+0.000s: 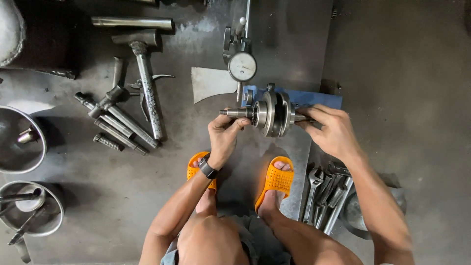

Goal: The person assembles a mechanical shaft with multiple circular components, using a hammer to tap parts into place. They repeatedly rotate the shaft to check alignment and fit, then place the assembled unit onto a workbench.

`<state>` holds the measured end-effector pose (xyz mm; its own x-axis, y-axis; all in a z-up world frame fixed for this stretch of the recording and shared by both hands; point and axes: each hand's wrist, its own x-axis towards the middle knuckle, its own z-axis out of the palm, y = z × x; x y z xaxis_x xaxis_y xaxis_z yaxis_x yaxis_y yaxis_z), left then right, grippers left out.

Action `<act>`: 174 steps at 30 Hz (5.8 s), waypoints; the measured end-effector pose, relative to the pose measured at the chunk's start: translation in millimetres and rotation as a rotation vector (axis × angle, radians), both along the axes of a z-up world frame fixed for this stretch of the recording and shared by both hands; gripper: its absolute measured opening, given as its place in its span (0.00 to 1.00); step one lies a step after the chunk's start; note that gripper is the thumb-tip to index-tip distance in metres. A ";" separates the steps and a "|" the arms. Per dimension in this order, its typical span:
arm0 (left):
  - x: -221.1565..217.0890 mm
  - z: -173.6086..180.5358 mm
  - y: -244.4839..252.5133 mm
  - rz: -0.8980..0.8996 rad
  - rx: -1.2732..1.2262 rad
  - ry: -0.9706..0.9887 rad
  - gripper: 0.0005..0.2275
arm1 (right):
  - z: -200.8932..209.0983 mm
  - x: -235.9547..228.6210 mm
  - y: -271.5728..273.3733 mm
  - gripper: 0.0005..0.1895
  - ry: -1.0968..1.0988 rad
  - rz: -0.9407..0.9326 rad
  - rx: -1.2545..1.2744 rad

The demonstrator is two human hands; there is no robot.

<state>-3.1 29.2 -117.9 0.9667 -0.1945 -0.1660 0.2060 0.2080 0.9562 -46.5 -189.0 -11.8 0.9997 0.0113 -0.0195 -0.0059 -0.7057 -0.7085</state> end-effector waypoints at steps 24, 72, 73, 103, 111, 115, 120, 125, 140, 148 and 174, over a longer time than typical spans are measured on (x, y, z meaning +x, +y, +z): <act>3.8 -11.0 14.3 -0.039 0.027 0.155 0.10 | -26.9 -15.3 -36.5 0.20 0.154 -0.182 0.135; -69.0 -68.7 51.3 -0.349 0.222 0.604 0.12 | -71.6 -46.9 -43.2 0.12 0.287 -0.607 0.704; -69.2 -69.2 51.3 -0.350 0.228 0.600 0.12 | -70.2 -46.5 -39.8 0.12 0.280 -0.630 0.659; -70.5 -71.2 50.3 -0.350 0.269 0.577 0.12 | -92.9 -56.8 -51.2 0.16 0.187 -0.561 0.677; -67.9 -66.6 50.7 -0.348 0.251 0.589 0.12 | -84.0 -50.7 -50.8 0.05 0.152 -0.517 0.719; -68.2 -67.0 50.3 -0.336 0.244 0.592 0.12 | -82.8 -50.8 -51.4 0.06 0.148 -0.541 0.733; -70.5 -73.5 51.4 -0.333 0.247 0.596 0.12 | -81.5 -51.7 -53.0 0.10 0.185 -0.570 0.703; -70.2 -71.5 50.3 -0.318 0.250 0.612 0.12 | -72.5 -46.5 -48.1 0.14 0.213 -0.574 0.781; -70.6 -74.6 50.8 -0.321 0.238 0.602 0.12 | -92.4 -55.0 -50.5 0.18 0.149 -0.542 0.710; -62.9 -56.1 47.0 -0.316 0.233 0.610 0.12 | -100.9 -57.1 -60.7 0.13 0.045 -0.503 0.680; -14.9 -2.4 -7.7 -0.027 -0.034 0.196 0.07 | -69.3 -72.6 -56.8 0.07 -0.382 -0.892 0.450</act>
